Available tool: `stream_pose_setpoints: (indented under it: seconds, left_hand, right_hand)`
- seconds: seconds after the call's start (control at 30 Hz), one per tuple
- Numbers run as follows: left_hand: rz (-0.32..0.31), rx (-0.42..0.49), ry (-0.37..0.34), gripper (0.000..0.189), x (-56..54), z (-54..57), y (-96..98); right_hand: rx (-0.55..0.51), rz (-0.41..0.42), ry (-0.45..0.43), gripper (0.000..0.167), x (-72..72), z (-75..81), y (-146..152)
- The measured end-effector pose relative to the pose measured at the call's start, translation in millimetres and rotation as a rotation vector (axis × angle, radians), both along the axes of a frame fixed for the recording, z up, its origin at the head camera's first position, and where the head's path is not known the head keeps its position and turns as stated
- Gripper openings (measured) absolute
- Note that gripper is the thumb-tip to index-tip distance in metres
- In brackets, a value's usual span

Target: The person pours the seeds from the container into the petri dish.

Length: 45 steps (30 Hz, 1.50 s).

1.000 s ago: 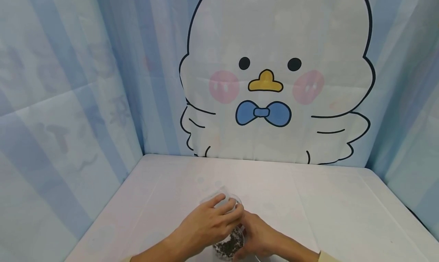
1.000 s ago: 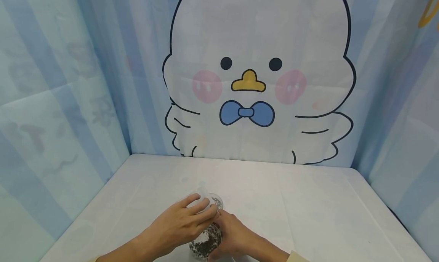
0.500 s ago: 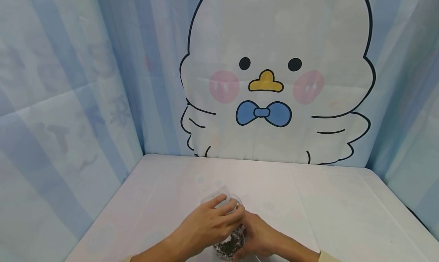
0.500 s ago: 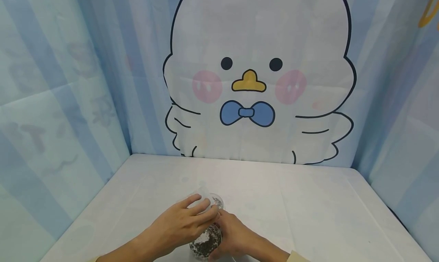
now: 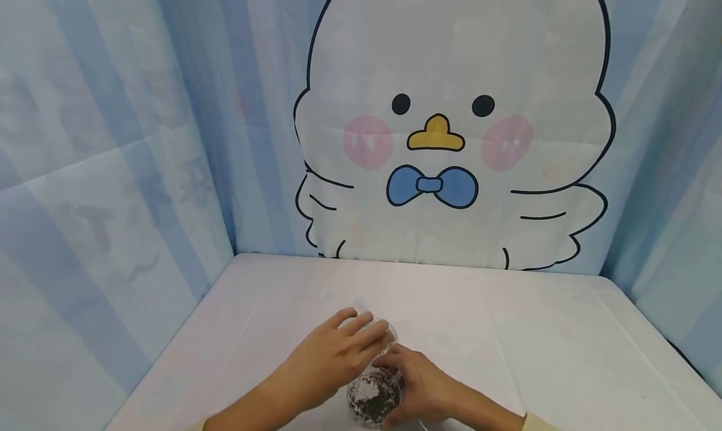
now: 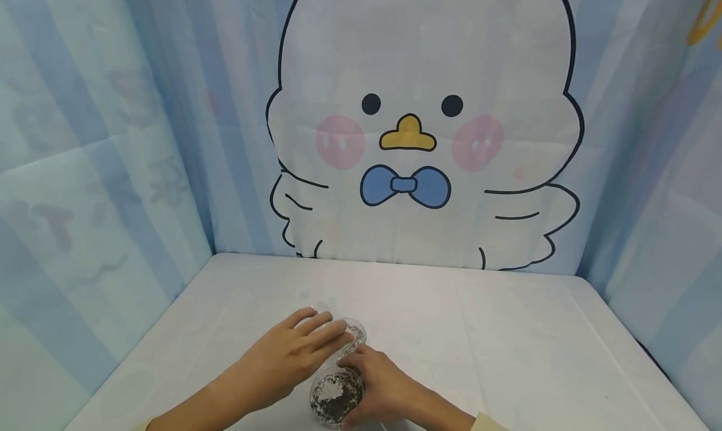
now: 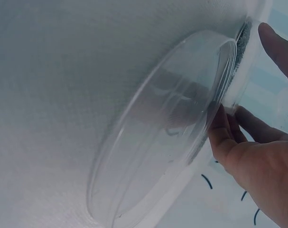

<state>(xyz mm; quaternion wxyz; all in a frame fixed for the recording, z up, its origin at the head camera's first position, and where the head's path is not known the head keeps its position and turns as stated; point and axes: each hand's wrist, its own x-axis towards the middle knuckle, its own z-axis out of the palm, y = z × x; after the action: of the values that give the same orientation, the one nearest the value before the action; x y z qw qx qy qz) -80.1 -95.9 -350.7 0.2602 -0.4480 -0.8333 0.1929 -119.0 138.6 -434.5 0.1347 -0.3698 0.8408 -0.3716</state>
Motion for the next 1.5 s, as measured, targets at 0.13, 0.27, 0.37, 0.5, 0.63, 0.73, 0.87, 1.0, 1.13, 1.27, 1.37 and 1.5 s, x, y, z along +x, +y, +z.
stream_pose_setpoints:
  seconds: [0.13, 0.27, 0.37, 0.5, 0.63, 0.73, 0.87, 1.0, 1.13, 1.27, 1.37, 1.5]
  left_hand:
    - [0.068, 0.149, -0.214, 0.088, -12.4, 6.2, -12.8]
    - [0.108, 0.414, -0.466, 0.097, -35.8, 4.4, -31.9]
    - [0.123, 0.583, -0.609, 0.096, -54.3, -1.6, -48.0]
    - [0.144, 0.691, -0.736, 0.091, -75.1, -13.0, -64.3]
    - [0.211, 0.749, -0.809, 0.088, -95.1, -21.1, -74.2]
    - [0.280, 0.792, -0.864, 0.087, -109.7, -25.0, -80.2]
    - [0.357, 0.826, -0.934, 0.086, -126.3, -30.0, -87.8]
    - [0.434, 0.844, -0.994, 0.086, -136.2, -34.7, -93.3]
    - [0.485, 0.847, -1.044, 0.086, -139.2, -38.3, -96.5]
    - [0.498, 0.853, -1.063, 0.086, -140.0, -40.2, -98.2]
    - [0.488, 0.858, -1.063, 0.086, -141.0, -40.2, -98.3]
    - [0.464, 0.851, -1.072, 0.089, -142.1, -39.2, -99.1]
  right_hand:
    - [0.021, 0.016, 0.073, 0.080, -1.4, -3.1, 3]
    - [0.048, -0.011, 0.017, 0.080, 2.2, 8.8, 0]
    - [0.039, -0.017, -0.024, 0.081, 2.4, 8.7, -2]
    - [0.021, 0.015, -0.006, 0.083, -11.8, -25.5, 4]
    - [0.022, 0.030, 0.012, 0.086, -22.5, -50.3, 7]
    - [0.020, 0.022, 0.006, 0.085, -11.9, -29.5, 3]
    - [0.034, -0.006, -0.015, 0.081, 6.6, 6.0, -4]
    - [0.061, -0.025, -0.038, 0.079, 14.0, 19.4, -7]
    - [0.063, -0.027, -0.046, 0.080, 14.5, 19.9, -7]
    - [0.062, -0.015, -0.005, 0.081, 13.4, 18.9, -6]
    - [0.054, -0.008, 0.027, 0.082, 13.0, 20.0, -5]
    - [0.048, -0.014, 0.026, 0.083, 11.6, 19.8, -5]
